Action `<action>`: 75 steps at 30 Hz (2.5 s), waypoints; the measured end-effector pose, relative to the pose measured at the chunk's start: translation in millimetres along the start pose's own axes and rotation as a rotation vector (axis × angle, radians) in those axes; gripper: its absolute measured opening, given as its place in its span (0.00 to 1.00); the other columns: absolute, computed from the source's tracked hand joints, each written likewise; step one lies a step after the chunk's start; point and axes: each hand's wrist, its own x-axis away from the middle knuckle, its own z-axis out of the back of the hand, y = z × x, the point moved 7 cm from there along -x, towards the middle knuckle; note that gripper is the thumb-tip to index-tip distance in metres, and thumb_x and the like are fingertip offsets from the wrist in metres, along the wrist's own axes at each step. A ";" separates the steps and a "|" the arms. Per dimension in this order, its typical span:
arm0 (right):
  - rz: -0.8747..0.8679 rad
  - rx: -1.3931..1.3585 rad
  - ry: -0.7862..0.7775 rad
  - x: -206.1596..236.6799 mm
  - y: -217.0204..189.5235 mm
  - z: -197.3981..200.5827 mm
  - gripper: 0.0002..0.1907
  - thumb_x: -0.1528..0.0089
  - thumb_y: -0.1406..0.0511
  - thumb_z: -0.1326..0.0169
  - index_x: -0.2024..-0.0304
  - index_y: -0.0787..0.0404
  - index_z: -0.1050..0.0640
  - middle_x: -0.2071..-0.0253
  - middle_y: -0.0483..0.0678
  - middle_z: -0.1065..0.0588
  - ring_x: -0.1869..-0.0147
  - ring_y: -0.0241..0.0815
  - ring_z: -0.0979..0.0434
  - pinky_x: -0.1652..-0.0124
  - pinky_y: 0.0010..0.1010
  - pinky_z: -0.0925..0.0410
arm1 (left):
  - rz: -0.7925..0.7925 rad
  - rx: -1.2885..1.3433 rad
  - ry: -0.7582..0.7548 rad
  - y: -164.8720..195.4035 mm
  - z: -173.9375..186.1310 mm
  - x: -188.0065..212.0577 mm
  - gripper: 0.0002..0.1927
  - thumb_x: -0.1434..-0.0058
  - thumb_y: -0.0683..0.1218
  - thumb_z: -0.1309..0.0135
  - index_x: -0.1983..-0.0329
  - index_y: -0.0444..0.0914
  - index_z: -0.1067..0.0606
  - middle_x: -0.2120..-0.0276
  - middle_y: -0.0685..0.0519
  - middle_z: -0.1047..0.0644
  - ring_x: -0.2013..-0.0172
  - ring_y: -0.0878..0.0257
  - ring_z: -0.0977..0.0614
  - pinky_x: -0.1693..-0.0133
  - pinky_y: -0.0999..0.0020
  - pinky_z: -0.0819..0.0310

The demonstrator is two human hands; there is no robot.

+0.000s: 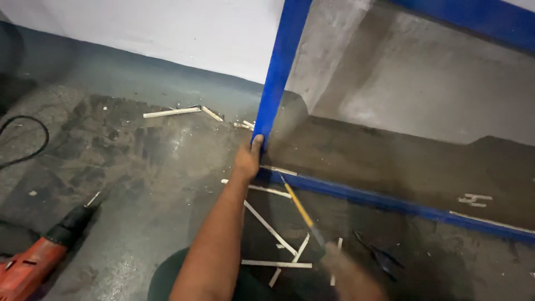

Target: The person sits on the floor and removes old white plastic beading strips from the groove of a blue metal window frame. They pry the strips loose with a screwdriver, pull sections free by hand, and use pliers to grip and extract remaining pieces, working along the frame edges.

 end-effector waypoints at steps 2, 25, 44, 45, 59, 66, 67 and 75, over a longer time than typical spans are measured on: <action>-0.149 0.037 -0.006 -61.0 -24.5 70.9 0.14 0.37 0.62 0.46 0.48 0.52 0.18 0.46 0.48 0.21 0.44 0.43 0.22 0.46 0.40 0.29 | 0.041 -0.035 -0.027 0.5 0.1 2.9 0.43 0.36 0.74 0.61 0.51 0.31 0.22 0.60 0.32 0.19 0.54 0.38 0.18 0.50 0.51 0.28; -0.048 0.293 -0.442 -29.7 -71.2 -119.3 0.17 0.40 0.65 0.46 0.48 0.57 0.28 0.43 0.71 0.31 0.47 0.56 0.25 0.54 0.42 0.31 | 0.121 -0.057 -0.060 -1.7 12.8 -2.3 0.44 0.37 0.75 0.58 0.48 0.30 0.22 0.56 0.31 0.20 0.51 0.39 0.18 0.48 0.51 0.28; -0.383 0.475 -0.554 -2.1 119.6 0.0 0.28 0.36 0.56 0.46 0.33 0.45 0.32 0.48 0.51 0.23 0.44 0.50 0.23 0.46 0.40 0.28 | 0.151 -0.105 -0.039 -12.3 -8.1 2.8 0.46 0.37 0.75 0.59 0.45 0.29 0.25 0.53 0.30 0.21 0.47 0.37 0.21 0.45 0.50 0.31; -0.317 0.395 -0.500 -12.9 117.3 15.6 0.28 0.39 0.56 0.44 0.35 0.46 0.30 0.48 0.52 0.22 0.46 0.51 0.21 0.48 0.41 0.27 | 0.191 -0.138 -0.043 -16.6 -8.1 1.7 0.46 0.37 0.75 0.59 0.46 0.28 0.25 0.53 0.29 0.21 0.47 0.37 0.21 0.45 0.51 0.31; -0.316 0.742 -0.681 -120.4 144.3 134.0 0.27 0.42 0.49 0.46 0.38 0.26 0.26 0.64 0.43 0.16 0.66 0.47 0.15 0.65 0.40 0.22 | 0.175 -0.129 -0.009 -39.7 -28.4 -13.2 0.39 0.32 0.70 0.57 0.51 0.28 0.22 0.59 0.33 0.19 0.56 0.43 0.17 0.50 0.52 0.27; -0.162 0.871 -0.864 -176.8 208.5 132.0 0.30 0.42 0.47 0.48 0.35 0.21 0.31 0.55 0.38 0.20 0.59 0.40 0.16 0.60 0.36 0.22 | 0.172 -0.161 0.008 -44.4 -47.7 -24.6 0.39 0.31 0.69 0.58 0.59 0.26 0.22 0.67 0.33 0.20 0.63 0.44 0.18 0.55 0.51 0.27; -0.164 0.909 -0.934 -182.3 232.7 128.1 0.29 0.40 0.45 0.49 0.35 0.21 0.32 0.52 0.37 0.21 0.57 0.38 0.16 0.58 0.35 0.22 | 0.075 -0.114 0.045 -39.7 -49.9 -28.3 0.38 0.30 0.69 0.57 0.54 0.26 0.23 0.64 0.34 0.21 0.61 0.44 0.19 0.54 0.51 0.28; -0.042 0.615 -0.990 -140.2 388.3 47.5 0.25 0.31 0.52 0.53 0.33 0.28 0.42 0.32 0.49 0.33 0.41 0.55 0.23 0.47 0.51 0.30 | 0.164 -0.104 0.097 -68.2 -75.5 -49.3 0.37 0.33 0.70 0.58 0.55 0.30 0.22 0.66 0.42 0.20 0.61 0.54 0.20 0.54 0.56 0.28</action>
